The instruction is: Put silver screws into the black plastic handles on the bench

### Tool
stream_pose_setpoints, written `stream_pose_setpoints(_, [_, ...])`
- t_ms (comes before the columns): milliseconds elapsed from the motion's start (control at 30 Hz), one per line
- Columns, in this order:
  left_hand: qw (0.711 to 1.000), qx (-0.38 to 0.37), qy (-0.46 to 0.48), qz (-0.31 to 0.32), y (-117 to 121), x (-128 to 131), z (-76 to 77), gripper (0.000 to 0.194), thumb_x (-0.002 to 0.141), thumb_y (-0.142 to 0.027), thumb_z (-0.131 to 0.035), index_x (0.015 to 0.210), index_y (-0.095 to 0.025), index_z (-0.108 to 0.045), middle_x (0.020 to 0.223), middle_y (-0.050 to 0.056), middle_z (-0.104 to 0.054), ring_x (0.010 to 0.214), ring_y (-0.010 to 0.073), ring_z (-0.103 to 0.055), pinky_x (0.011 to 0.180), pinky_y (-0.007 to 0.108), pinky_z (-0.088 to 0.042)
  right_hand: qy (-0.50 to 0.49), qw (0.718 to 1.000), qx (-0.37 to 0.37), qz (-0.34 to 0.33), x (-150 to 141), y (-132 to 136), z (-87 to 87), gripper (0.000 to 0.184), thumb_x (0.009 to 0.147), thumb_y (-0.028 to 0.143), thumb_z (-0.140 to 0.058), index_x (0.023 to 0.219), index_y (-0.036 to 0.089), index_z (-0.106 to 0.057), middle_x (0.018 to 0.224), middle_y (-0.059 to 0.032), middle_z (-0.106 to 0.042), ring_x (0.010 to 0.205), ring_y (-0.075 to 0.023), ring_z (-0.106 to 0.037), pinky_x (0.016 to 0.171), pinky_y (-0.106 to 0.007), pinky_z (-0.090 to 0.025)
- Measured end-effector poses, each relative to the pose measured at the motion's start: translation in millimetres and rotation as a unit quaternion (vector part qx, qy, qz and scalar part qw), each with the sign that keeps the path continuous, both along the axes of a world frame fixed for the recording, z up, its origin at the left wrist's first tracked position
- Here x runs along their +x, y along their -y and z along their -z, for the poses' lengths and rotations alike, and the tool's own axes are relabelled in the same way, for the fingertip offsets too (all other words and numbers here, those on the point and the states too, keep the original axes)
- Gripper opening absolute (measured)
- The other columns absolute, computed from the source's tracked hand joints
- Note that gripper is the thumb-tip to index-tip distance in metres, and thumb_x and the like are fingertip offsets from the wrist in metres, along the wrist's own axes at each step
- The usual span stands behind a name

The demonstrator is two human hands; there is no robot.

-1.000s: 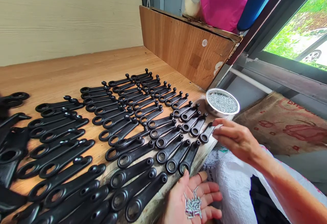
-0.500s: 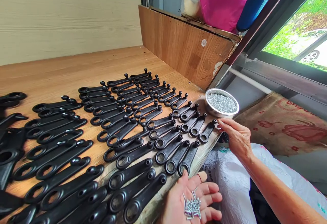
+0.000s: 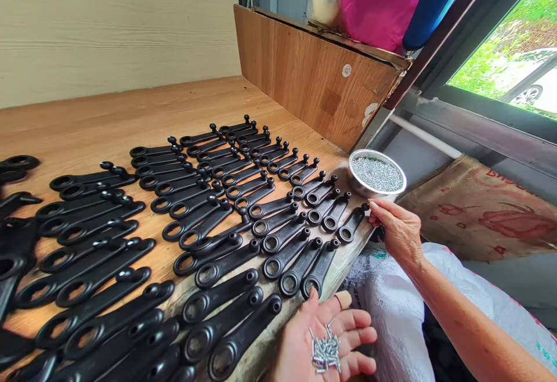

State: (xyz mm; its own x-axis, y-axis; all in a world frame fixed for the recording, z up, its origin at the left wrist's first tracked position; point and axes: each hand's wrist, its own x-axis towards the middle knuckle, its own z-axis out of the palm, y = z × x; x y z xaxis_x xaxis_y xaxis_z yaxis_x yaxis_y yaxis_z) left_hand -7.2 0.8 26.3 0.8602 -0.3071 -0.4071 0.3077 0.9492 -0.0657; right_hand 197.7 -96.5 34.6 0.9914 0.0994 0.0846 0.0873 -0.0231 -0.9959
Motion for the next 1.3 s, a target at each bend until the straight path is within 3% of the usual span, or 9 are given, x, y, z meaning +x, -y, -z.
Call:
stream_pose_setpoints(200, [1.000, 0.003, -0.020, -0.001, -1.1, -0.6, -4.0, 0.061, 0.092, -0.051, -0.018, 0.100, -0.007, -0.060, 0.090, 0.015, -0.067, 0.085, 0.0252, -0.063, 0.071, 0.037, -0.045, 0.035, 0.999, -0.027, -0.010, 3.9, 2.6, 5.3, 0.020, 0.057, 0.031, -0.076, 0.073, 0.019, -0.074, 0.059, -0.0008, -0.064, 0.048, -0.0097, -0.053, 0.045, -0.021, -0.042])
stream_pose_setpoints(333, [0.999, -0.016, 0.034, -0.016, -1.3, -2.6, 1.3, 0.047, 0.081, -0.051, -0.051, 0.100, -0.009, -0.062, 0.094, 0.014, -0.067, 0.089, 0.0259, -0.062, 0.073, 0.036, -0.045, 0.092, 0.994, -0.050, 0.011, -9.7, 13.0, -4.6, 0.025, 0.062, 0.027, -0.074, 0.086, 0.022, -0.072, 0.067, 0.0004, -0.065, 0.053, -0.0101, -0.054, 0.051, -0.022, -0.045])
stream_pose_setpoints(400, [0.998, -0.023, 0.052, -0.017, -1.0, -2.4, 3.3, 0.047, 0.076, -0.049, -0.060, 0.101, -0.009, -0.063, 0.098, 0.014, -0.067, 0.092, 0.0262, -0.061, 0.075, 0.036, -0.045, 0.189, 0.976, -0.105, -0.033, -26.5, 19.2, -18.2, 0.021, 0.067, 0.021, -0.072, 0.087, 0.023, -0.071, 0.077, -0.0007, -0.066, 0.064, -0.0116, -0.057, 0.058, -0.022, -0.047])
stream_pose_setpoints(500, [0.998, -0.024, 0.056, -0.016, -0.4, -2.3, 3.2, 0.045, 0.085, -0.048, -0.048, 0.103, -0.010, -0.064, 0.100, 0.013, -0.067, 0.094, 0.0249, -0.061, 0.078, 0.036, -0.044, 0.406, 0.849, -0.236, -0.242, -56.7, 22.8, -42.0, 0.010, 0.081, 0.016, -0.058, 0.083, 0.020, -0.067, 0.087, -0.0056, -0.064, 0.081, -0.0160, -0.059, 0.068, -0.025, -0.049])
stream_pose_setpoints(567, [0.998, -0.025, 0.049, -0.017, -0.2, -3.2, 1.6, 0.048, 0.092, -0.046, -0.035, 0.104, -0.010, -0.064, 0.098, 0.011, -0.068, 0.092, 0.0230, -0.061, 0.078, 0.036, -0.044, 0.478, 0.755, -0.278, -0.353, -73.5, 19.8, -53.6, 0.024, 0.090, 0.021, -0.043, 0.081, 0.019, -0.065, 0.089, -0.0087, -0.062, 0.090, -0.0189, -0.056, 0.075, -0.031, -0.050])
stream_pose_setpoints(667, [0.999, -0.033, 0.017, -0.021, 0.0, -5.3, -1.3, 0.050, 0.093, -0.046, -0.030, 0.101, -0.011, -0.065, 0.088, 0.008, -0.069, 0.085, 0.0205, -0.062, 0.076, 0.034, -0.044, 0.476, 0.702, -0.298, -0.438, -87.7, 12.2, -60.3, 0.036, 0.095, 0.026, -0.032, 0.080, 0.019, -0.064, 0.095, -0.0094, -0.062, 0.098, -0.0190, -0.053, 0.088, -0.036, -0.045])
stream_pose_setpoints(833, [0.999, -0.025, 0.016, -0.027, 3.5, -3.1, -1.2, 0.039, 0.088, -0.045, -0.047, 0.094, -0.012, -0.068, 0.080, 0.007, -0.068, 0.071, 0.0181, -0.060, 0.071, 0.032, -0.044, 0.465, 0.692, -0.309, -0.459, -94.1, 3.8, -53.1, 0.025, 0.091, 0.021, -0.039, 0.084, 0.021, -0.064, 0.106, -0.0067, -0.061, 0.108, -0.0210, -0.047, 0.089, -0.037, -0.044])
stream_pose_setpoints(1000, [0.996, -0.050, 0.042, -0.059, 14.4, 3.8, 10.7, 0.041, 0.065, -0.045, -0.073, 0.091, -0.014, -0.069, 0.083, 0.007, -0.068, 0.072, 0.0200, -0.059, 0.064, 0.030, -0.044, 0.471, 0.693, -0.321, -0.441, -101.2, 2.2, -43.0, 0.024, 0.086, 0.014, -0.043, 0.068, 0.020, -0.058, 0.101, -0.0038, -0.064, 0.105, -0.0208, -0.050, 0.087, -0.038, -0.044])
stream_pose_setpoints(1300, [0.999, -0.015, -0.013, -0.032, 3.4, -1.9, -7.8, 0.032, 0.085, -0.043, -0.053, 0.086, -0.016, -0.070, 0.072, 0.004, -0.063, 0.069, 0.0175, -0.056, 0.073, 0.030, -0.041, 0.407, 0.688, -0.360, -0.481, -110.6, -0.2, -55.5, 0.028, 0.090, 0.016, -0.034, 0.073, 0.019, -0.056, 0.087, -0.0040, -0.064, 0.089, -0.0201, -0.052, 0.078, -0.035, -0.043])
